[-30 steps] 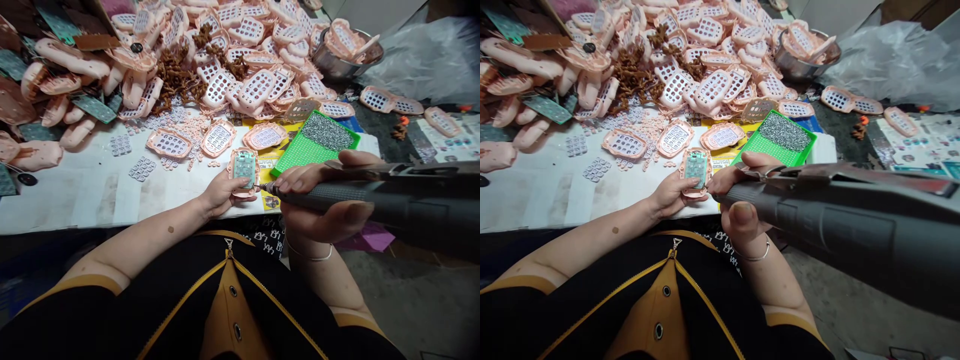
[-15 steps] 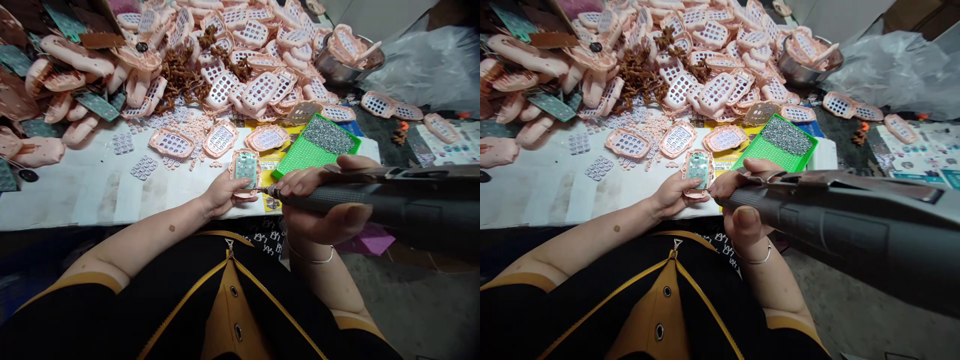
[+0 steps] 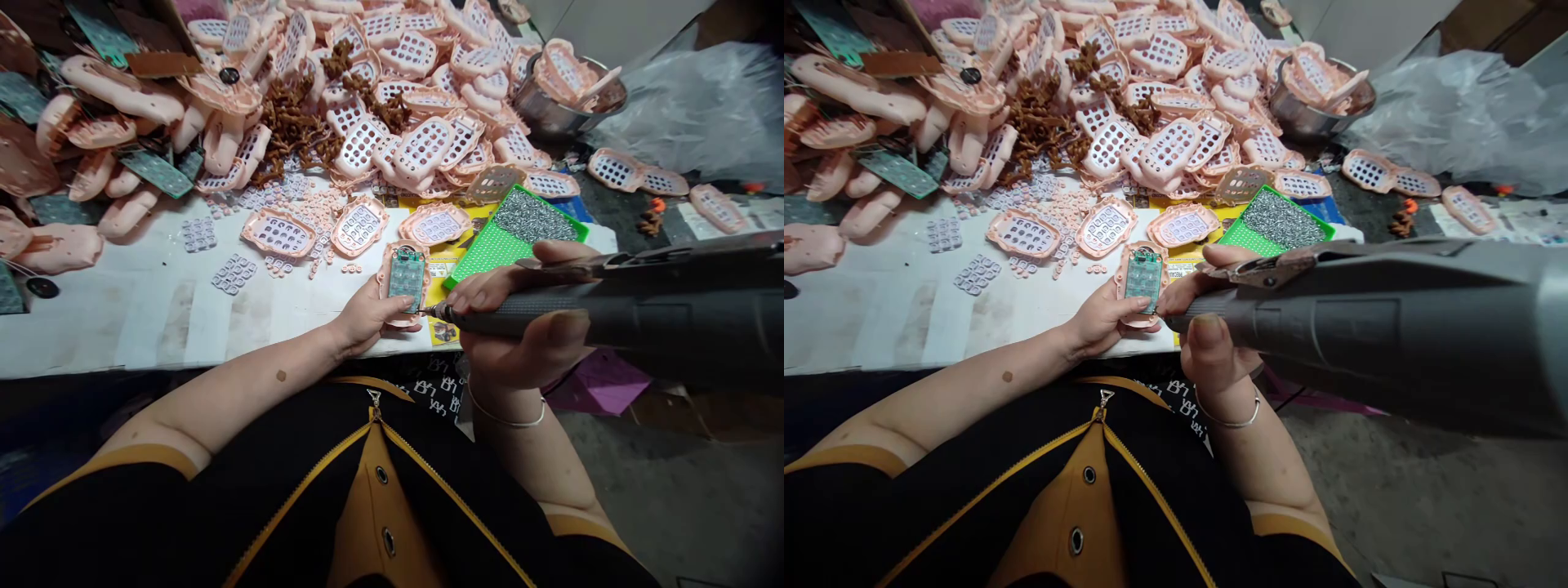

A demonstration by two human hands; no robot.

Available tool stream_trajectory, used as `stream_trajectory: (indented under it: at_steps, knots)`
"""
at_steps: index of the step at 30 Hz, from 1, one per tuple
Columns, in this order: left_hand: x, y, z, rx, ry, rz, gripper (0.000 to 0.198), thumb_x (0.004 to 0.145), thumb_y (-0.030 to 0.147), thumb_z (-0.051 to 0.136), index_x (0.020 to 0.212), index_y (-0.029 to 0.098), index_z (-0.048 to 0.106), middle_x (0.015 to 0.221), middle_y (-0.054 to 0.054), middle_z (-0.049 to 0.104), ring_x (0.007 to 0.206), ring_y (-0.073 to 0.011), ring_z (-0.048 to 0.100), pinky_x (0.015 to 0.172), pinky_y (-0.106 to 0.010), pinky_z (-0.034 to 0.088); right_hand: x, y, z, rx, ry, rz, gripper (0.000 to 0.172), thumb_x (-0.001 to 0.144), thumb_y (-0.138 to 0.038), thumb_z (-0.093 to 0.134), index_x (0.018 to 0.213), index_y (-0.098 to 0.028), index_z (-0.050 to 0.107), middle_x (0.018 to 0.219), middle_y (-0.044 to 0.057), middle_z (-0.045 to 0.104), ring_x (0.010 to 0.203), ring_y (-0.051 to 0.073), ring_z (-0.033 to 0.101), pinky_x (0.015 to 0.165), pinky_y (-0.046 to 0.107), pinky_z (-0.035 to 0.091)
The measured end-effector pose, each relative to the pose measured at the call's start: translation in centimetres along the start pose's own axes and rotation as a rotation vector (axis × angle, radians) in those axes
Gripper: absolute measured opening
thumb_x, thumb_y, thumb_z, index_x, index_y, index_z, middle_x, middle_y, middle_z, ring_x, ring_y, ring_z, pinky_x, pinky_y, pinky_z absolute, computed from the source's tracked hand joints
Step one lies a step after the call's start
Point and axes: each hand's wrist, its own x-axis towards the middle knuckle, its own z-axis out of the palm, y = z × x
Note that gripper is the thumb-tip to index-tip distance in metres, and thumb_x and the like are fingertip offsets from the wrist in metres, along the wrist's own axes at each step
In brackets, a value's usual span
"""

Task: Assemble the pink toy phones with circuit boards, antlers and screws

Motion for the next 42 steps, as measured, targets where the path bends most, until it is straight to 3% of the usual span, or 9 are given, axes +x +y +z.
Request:
stream_trajectory:
  at_steps: [6,17,23,28,32,39,42]
  knots:
    - [0.2,-0.1,-0.1,-0.022,0.016,-0.030,0.050,0.069,0.018,0.078,0.114,0.022,0.057,0.096,-0.003,0.069,0.074,-0.0163,0.066,0.066,-0.036,0.060,0.2,-0.3,0.1,-0.082,0.025,-0.009,0.033,0.085,-0.061,0.057,0.105,-0.035,0.060,0.054,-0.007,0.042,0.041,0.015,0.048,0.043,0.032,0.047]
    - [0.2,-0.1,-0.1,-0.015,0.004,-0.007,0.059,0.069,0.018,0.077,0.122,0.025,0.054,0.099,-0.002,0.069,0.076,-0.0170,0.068,0.066,-0.036,0.061,0.0,-0.5,0.2,-0.063,0.007,0.021,0.028,0.087,-0.056,0.059,0.107,-0.037,0.064,0.058,-0.005,0.047,0.044,0.016,0.050,0.047,0.033,0.045]
    - [0.0,0.0,0.0,-0.004,0.008,-0.011,0.075,0.071,0.016,0.075,0.138,0.033,0.044,0.099,-0.001,0.069,0.069,-0.0148,0.067,0.064,-0.035,0.061,-0.1,-0.1,0.2,-0.122,0.021,0.010,0.034,0.086,-0.062,0.054,0.109,-0.038,0.061,0.056,-0.006,0.044,0.044,0.016,0.049,0.048,0.034,0.048]
    - [0.2,-0.1,-0.1,-0.005,-0.003,-0.008,0.077,0.073,0.016,0.074,0.141,0.034,0.042,0.100,-0.003,0.069,0.072,-0.0155,0.067,0.064,-0.034,0.062,-0.1,-0.1,0.1,-0.143,0.023,-0.028,0.035,0.085,-0.061,0.054,0.108,-0.036,0.062,0.056,-0.005,0.047,0.042,0.016,0.051,0.044,0.033,0.047]
    - [0.1,0.1,0.0,0.010,0.008,-0.026,0.078,0.073,0.017,0.074,0.141,0.034,0.040,0.098,-0.001,0.068,0.069,-0.0140,0.066,0.064,-0.034,0.061,-0.1,-0.2,-0.3,-0.200,-0.064,-0.030,0.035,0.089,-0.060,0.050,0.113,-0.037,0.059,0.060,-0.004,0.049,0.046,0.017,0.054,0.048,0.035,0.049]
    - [0.3,0.1,0.2,0.094,0.003,-0.071,0.048,0.071,0.021,0.074,0.116,0.022,0.058,0.102,-0.005,0.068,0.066,-0.0126,0.064,0.063,-0.033,0.059,-0.5,-0.1,-0.8,-0.161,-0.159,0.049,0.032,0.089,-0.058,0.050,0.116,-0.041,0.055,0.062,-0.003,0.052,0.051,0.018,0.055,0.051,0.036,0.051]
    - [0.5,0.1,0.4,0.132,0.014,-0.093,0.044,0.072,0.021,0.072,0.114,0.021,0.058,0.098,-0.005,0.067,0.066,-0.0127,0.062,0.062,-0.033,0.058,-0.7,0.3,-1.5,-0.316,-0.289,0.100,0.038,0.093,-0.062,0.039,0.125,-0.044,0.047,0.065,-0.002,0.055,0.053,0.020,0.058,0.055,0.040,0.053]
